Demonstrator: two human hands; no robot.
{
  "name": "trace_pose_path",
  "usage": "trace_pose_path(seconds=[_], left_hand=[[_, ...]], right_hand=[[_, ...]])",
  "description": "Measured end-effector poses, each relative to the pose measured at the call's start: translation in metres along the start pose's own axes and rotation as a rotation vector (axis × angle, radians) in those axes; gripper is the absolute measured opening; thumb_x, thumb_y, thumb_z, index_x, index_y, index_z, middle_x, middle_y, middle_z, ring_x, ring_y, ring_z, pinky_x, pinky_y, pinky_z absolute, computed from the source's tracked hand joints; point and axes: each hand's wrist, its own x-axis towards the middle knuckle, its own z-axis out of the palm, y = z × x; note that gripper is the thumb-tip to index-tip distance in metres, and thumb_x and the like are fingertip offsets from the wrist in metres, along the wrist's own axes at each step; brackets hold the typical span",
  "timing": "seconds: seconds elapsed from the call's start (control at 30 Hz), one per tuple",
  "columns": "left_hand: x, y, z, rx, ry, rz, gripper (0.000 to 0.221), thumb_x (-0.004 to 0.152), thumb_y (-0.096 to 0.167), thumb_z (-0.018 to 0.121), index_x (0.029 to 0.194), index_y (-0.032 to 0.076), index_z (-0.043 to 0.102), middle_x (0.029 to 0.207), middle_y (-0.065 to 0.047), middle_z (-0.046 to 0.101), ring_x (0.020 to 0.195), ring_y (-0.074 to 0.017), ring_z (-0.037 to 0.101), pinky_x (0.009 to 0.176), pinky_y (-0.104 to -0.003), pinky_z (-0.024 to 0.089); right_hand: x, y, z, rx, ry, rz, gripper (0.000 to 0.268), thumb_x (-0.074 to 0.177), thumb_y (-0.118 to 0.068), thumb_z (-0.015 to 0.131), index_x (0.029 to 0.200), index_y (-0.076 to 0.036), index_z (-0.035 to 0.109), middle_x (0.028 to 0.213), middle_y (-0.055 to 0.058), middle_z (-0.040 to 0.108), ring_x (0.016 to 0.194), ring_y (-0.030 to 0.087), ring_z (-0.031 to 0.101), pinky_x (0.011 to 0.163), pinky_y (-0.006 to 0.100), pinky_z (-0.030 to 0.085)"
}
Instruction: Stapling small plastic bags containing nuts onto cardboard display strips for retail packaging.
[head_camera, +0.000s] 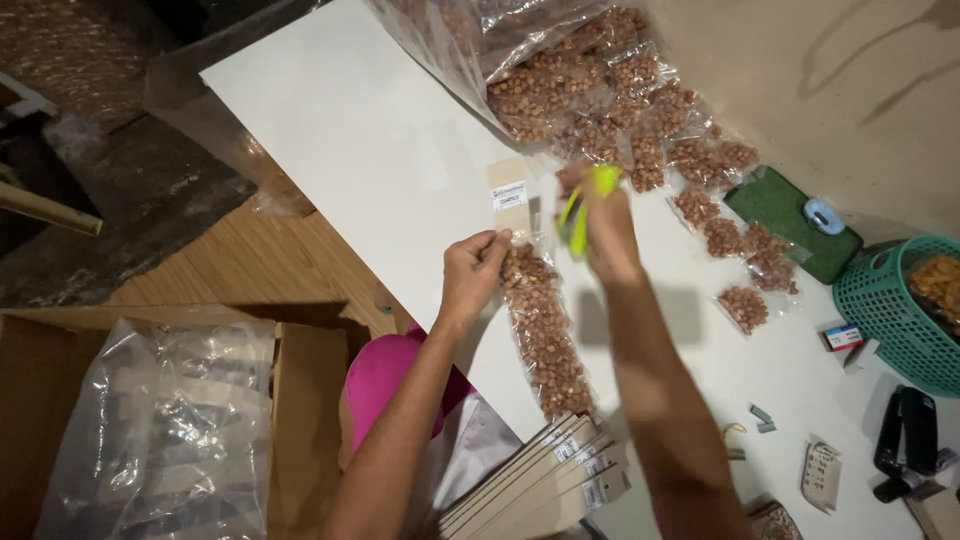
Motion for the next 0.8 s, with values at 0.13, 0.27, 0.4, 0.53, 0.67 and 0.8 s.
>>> trace_pose_path(seconds=[0.13, 0.27, 0.4, 0.53, 0.67, 0.8], left_hand=[[-0.011, 0.021, 0.008, 0.053, -0.024, 0.12, 0.02, 0.098, 0.029, 0.068, 0.088, 0.018, 0.081, 0.056, -0.001, 0.064, 0.064, -0.0055, 0.053, 0.063, -0.03, 0.052], [-0.018, 0.045, 0.007, 0.124, -0.051, 0.198, 0.02, 0.098, 0.021, 0.065, 0.09, 0.011, 0.08, 0.069, -0.015, 0.072, 0.069, -0.0194, 0.071, 0.066, -0.04, 0.056], [-0.017, 0.044, 0.011, 0.202, -0.029, 0.251, 0.02, 0.097, 0.019, 0.064, 0.09, 0.011, 0.08, 0.068, -0.015, 0.072, 0.076, -0.0303, 0.076, 0.064, -0.043, 0.056], [-0.022, 0.057, 0.009, 0.225, -0.024, 0.247, 0.022, 0.098, 0.021, 0.062, 0.091, 0.012, 0.08, 0.072, -0.016, 0.073, 0.078, -0.0369, 0.074, 0.066, -0.048, 0.055], [0.001, 0.015, 0.006, 0.19, -0.011, 0.097, 0.023, 0.1, 0.027, 0.063, 0.098, 0.012, 0.081, 0.08, -0.016, 0.075, 0.082, -0.0324, 0.073, 0.074, -0.048, 0.056], [0.007, 0.001, -0.006, 0.121, 0.03, -0.104, 0.03, 0.1, 0.036, 0.062, 0.103, 0.013, 0.082, 0.081, -0.016, 0.076, 0.079, -0.0261, 0.07, 0.078, -0.048, 0.055]], right_hand=[[-0.006, -0.015, 0.029, 0.355, 0.173, -0.039, 0.05, 0.094, -0.058, 0.057, 0.095, -0.008, 0.057, 0.073, 0.008, 0.066, 0.062, 0.02, 0.073, 0.062, 0.032, 0.065], [-0.001, -0.001, 0.04, -0.131, 0.237, -0.126, 0.075, 0.098, -0.069, 0.05, 0.13, -0.001, 0.053, 0.125, 0.018, 0.062, 0.121, 0.03, 0.061, 0.106, 0.049, 0.045], [-0.005, 0.0, 0.048, -0.046, 0.34, -0.195, 0.049, 0.091, -0.067, 0.06, 0.078, -0.02, 0.06, 0.074, -0.006, 0.055, 0.073, 0.011, 0.06, 0.081, 0.033, 0.047], [0.022, 0.019, 0.049, -0.028, 0.487, -0.189, 0.06, 0.079, -0.07, 0.071, 0.079, -0.012, 0.06, 0.073, 0.003, 0.058, 0.075, 0.019, 0.059, 0.078, 0.036, 0.047], [0.08, 0.076, 0.005, -0.013, 0.275, -0.154, 0.04, 0.083, -0.044, 0.08, 0.094, -0.009, 0.064, 0.085, 0.003, 0.066, 0.075, 0.017, 0.066, 0.066, 0.035, 0.059], [0.114, 0.124, -0.083, -0.47, 0.315, -0.009, 0.04, 0.078, -0.042, 0.086, 0.094, -0.01, 0.067, 0.084, 0.009, 0.071, 0.069, 0.022, 0.072, 0.05, 0.041, 0.061]])
